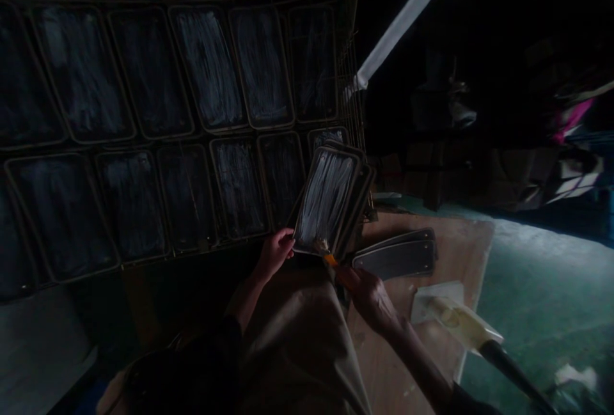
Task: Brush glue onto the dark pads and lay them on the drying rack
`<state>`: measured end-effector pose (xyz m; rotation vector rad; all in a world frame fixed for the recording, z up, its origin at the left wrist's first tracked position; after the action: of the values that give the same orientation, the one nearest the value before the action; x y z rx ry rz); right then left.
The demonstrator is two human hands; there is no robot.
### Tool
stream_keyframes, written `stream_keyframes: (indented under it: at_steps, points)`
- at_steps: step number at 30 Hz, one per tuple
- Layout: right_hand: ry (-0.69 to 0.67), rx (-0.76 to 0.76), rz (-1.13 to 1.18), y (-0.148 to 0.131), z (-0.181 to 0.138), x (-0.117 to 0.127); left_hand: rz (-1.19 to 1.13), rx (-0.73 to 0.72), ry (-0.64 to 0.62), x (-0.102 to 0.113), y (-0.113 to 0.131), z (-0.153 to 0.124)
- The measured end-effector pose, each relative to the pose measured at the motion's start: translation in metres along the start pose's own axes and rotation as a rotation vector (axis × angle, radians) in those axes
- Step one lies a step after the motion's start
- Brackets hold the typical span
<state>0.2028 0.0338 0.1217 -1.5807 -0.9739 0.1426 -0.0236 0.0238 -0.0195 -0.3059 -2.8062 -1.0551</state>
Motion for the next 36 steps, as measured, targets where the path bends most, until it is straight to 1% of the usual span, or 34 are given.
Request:
stream_keyframes:
  at_steps: [3,5,8,11,13,15,19,22,27,30,33,34,36]
  points:
    - [0.091,-0.105,0.067,0.011,-0.008,0.006,0.001,0.020,-0.002,-0.001,0.002,0.000]
    - [0.125,-0.127,0.079,0.013,-0.011,0.004,-0.003,0.024,0.003,0.000,0.003,0.001]
    - [0.101,-0.151,0.120,0.008,-0.008,-0.012,-0.017,0.017,0.009,0.002,0.003,0.002]
    - [0.077,-0.144,0.208,-0.002,0.003,-0.027,-0.032,0.020,0.007,0.003,0.003,0.001]
    - [0.084,-0.130,0.277,-0.006,0.013,-0.032,-0.034,0.029,0.001,0.003,0.004,0.001]
    - [0.100,-0.132,0.337,-0.004,0.024,-0.031,-0.024,0.043,-0.015,0.002,0.005,0.001]
    - [0.175,-0.190,0.436,0.010,0.045,-0.023,0.022,0.035,-0.046,0.001,0.008,0.002]
    - [0.267,-0.200,0.451,0.020,0.057,-0.015,0.042,0.026,-0.040,0.003,0.010,0.002]
    - [0.469,-0.203,0.354,0.026,0.060,0.010,0.011,0.033,-0.053,0.003,0.011,0.002]
    - [0.535,-0.137,0.240,0.026,0.062,0.031,-0.011,0.006,-0.071,0.002,0.010,0.002]
    - [0.548,-0.052,0.116,0.029,0.066,0.046,-0.028,-0.009,-0.080,0.000,0.007,0.002]
    - [0.536,-0.036,0.090,0.030,0.065,0.047,-0.027,-0.013,-0.083,-0.001,0.006,0.001]
    - [0.483,-0.027,0.062,0.031,0.056,0.040,-0.014,-0.020,-0.098,-0.002,0.007,0.001]
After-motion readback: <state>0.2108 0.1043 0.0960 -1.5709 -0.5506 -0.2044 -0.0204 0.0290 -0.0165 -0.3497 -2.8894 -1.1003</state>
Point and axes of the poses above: each hand's wrist, its own z-axis towards the middle knuckle, its own x-axis out of the back of the hand, y = z × x, the point moved 5 cm from there along z, towards the middle knuckle, and after that the axes turned 15 degrees about z, right-handed, at the moved point
